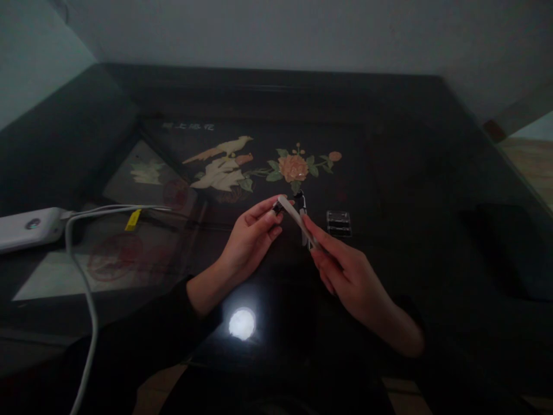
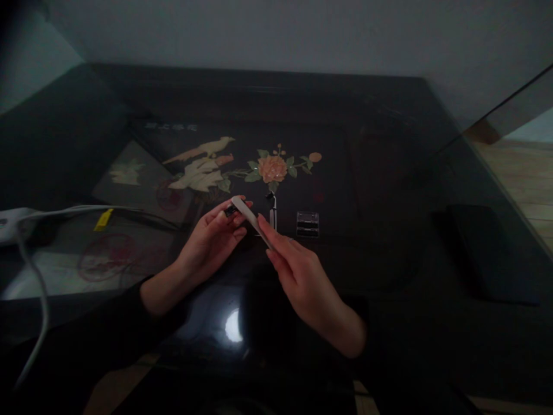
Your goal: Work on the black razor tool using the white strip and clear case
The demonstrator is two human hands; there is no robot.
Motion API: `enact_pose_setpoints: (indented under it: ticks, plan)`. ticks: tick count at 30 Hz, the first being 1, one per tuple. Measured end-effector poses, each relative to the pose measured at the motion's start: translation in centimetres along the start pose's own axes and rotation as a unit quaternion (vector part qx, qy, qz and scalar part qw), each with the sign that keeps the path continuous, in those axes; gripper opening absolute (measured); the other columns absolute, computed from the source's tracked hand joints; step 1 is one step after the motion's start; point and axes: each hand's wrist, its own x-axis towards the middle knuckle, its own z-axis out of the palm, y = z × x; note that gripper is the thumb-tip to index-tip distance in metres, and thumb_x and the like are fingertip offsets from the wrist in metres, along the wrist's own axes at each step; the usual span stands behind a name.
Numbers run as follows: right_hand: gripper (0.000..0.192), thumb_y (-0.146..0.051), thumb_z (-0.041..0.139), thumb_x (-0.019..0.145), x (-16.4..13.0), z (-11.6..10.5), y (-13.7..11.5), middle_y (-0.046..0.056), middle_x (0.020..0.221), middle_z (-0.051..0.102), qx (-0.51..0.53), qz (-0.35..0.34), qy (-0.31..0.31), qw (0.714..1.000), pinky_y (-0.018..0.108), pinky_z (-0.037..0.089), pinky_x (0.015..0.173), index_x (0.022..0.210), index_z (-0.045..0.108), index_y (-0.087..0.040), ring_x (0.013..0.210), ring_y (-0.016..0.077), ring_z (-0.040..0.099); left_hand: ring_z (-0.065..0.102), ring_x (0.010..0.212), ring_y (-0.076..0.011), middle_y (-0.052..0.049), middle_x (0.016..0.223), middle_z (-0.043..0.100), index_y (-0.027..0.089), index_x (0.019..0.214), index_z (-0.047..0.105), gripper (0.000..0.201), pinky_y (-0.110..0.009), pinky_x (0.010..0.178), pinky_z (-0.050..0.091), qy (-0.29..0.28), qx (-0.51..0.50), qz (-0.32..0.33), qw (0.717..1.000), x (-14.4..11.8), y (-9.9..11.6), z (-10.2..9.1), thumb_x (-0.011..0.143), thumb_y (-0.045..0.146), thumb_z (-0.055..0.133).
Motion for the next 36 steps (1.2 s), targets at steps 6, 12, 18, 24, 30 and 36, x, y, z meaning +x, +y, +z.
enact_pose_setpoints:
  ticks: [6, 12, 18, 24, 30, 36]
  plan:
    - [0.049, -0.014, 0.046, 0.096, 0.32, -0.27, 0.41, 0.008, 0.122, 0.071, -0.023, -0.012, 0.022, 0.999, 0.038, 0.058, 0.090, 0.145, 0.050, -0.022, 0.097, 0.0194, 0.070, 0.058, 0.067, -0.0055, 0.000, 0.080, 0.071, 0.017, 0.098, 0.077, 0.045, -0.013, 0.058, 0.047, 0.001, 0.003, 0.003, 1.000, -0.01, -0.10, -0.06, 0.057, 0.029, 0.093]
    - [0.048, -0.014, 0.047, 0.096, 0.25, -0.16, 0.14, 0.006, 0.130, 0.068, 0.002, -0.016, 0.011, 1.000, 0.040, 0.057, 0.096, 0.143, 0.051, -0.022, 0.109, 0.0216, 0.069, 0.060, 0.067, -0.0051, -0.002, 0.089, 0.075, 0.016, 0.097, 0.077, 0.046, -0.013, 0.060, 0.048, 0.003, 0.007, -0.003, 1.000, -0.02, 0.01, 0.04, 0.056, 0.030, 0.093]
    - [0.049, -0.014, 0.049, 0.095, -0.11, 0.12, -0.12, 0.005, 0.133, 0.067, 0.039, -0.049, 0.000, 0.998, 0.041, 0.056, 0.098, 0.143, 0.052, -0.026, 0.114, 0.0218, 0.067, 0.066, 0.079, -0.0093, -0.007, 0.104, 0.076, 0.019, 0.100, 0.076, 0.042, -0.016, 0.068, 0.049, -0.011, 0.026, -0.004, 1.000, 0.07, 0.04, -0.08, 0.062, 0.032, 0.090]
    - [0.047, -0.015, 0.050, 0.095, -0.27, 0.00, -0.34, 0.006, 0.117, 0.074, 0.037, -0.005, -0.008, 0.999, 0.039, 0.061, 0.088, 0.142, 0.054, -0.023, 0.101, 0.0221, 0.072, 0.067, 0.081, -0.0096, -0.005, 0.102, 0.077, 0.020, 0.099, 0.077, 0.044, -0.016, 0.069, 0.049, -0.008, 0.025, -0.009, 1.000, 0.07, 0.11, -0.05, 0.060, 0.034, 0.091]
    - [0.048, -0.015, 0.051, 0.095, 0.10, -0.08, 0.00, 0.005, 0.132, 0.067, 0.013, -0.018, 0.018, 1.000, 0.041, 0.057, 0.097, 0.141, 0.054, -0.026, 0.110, 0.0224, 0.070, 0.062, 0.072, -0.0059, -0.005, 0.101, 0.076, 0.017, 0.098, 0.077, 0.045, -0.014, 0.064, 0.048, -0.007, 0.015, -0.015, 1.000, -0.04, 0.20, 0.16, 0.058, 0.030, 0.092]
    - [0.048, -0.013, 0.050, 0.094, 0.42, -0.24, 0.45, 0.005, 0.137, 0.063, 0.001, -0.009, 0.040, 0.999, 0.042, 0.053, 0.103, 0.140, 0.055, -0.026, 0.120, 0.0225, 0.065, 0.061, 0.067, -0.0060, -0.001, 0.081, 0.073, 0.017, 0.095, 0.077, 0.042, -0.014, 0.059, 0.047, -0.001, 0.008, -0.011, 1.000, 0.00, -0.03, 0.02, 0.057, 0.024, 0.092]
